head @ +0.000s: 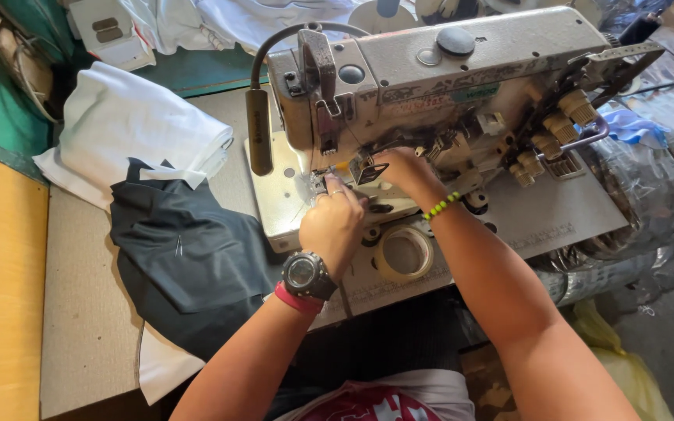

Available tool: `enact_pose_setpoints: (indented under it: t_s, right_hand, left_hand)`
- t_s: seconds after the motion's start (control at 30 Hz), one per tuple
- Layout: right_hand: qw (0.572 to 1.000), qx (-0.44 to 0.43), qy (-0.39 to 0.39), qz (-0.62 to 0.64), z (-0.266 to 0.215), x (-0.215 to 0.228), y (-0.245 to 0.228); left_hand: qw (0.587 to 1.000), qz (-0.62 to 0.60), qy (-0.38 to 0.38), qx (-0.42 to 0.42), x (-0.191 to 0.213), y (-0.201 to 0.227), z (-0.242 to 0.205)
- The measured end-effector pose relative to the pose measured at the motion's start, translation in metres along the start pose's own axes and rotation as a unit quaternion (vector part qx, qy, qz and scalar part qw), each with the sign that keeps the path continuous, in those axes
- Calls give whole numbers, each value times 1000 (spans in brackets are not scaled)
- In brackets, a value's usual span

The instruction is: Threading and adjusting an industrial sewing machine using a small tool

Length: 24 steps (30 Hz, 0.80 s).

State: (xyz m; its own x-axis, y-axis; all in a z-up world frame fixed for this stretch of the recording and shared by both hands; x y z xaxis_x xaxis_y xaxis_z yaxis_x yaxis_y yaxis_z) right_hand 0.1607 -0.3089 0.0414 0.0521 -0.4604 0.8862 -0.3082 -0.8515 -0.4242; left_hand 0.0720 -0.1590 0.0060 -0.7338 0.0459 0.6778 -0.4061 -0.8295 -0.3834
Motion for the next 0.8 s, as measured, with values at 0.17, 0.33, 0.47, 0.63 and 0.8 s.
enact_pose_setpoints:
  t_s: [0.17,0.33,0.47,0.63,0.8]
  right_hand:
    - [946,180,148,-225,145,-106,109]
    - [902,230,237,-278,105,-74,105]
    - [897,241,251,-274,89,-68,95]
    - [890,248,276,-266,79,-57,92]
    - [876,263,312,-256,88,-41,89]
  left_hand:
    - [1000,-12,-2,-6,9,-4,4]
    - [1000,-14,-1,-10,7,-2,6]
    - [1000,-18,-12,-16,16,-7,7]
    - [1000,0,4,-20,22,-9,10]
    - [1000,-3,2,-17,36,-14,12]
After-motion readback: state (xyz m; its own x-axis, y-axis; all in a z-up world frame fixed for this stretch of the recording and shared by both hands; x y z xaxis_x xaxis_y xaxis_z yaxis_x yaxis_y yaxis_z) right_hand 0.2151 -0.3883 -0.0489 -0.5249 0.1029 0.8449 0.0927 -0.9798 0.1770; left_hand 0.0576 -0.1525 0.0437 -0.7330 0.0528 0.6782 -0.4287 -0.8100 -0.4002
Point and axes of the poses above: each hand's wrist, its own z-axis towards the middle knuckle, its own x-axis out of the back of the hand, y = z × x, the point moved 3 cm from there along z, towards the middle knuckle, and after that the axes turned 15 degrees about -x, right-handed, at the moved point
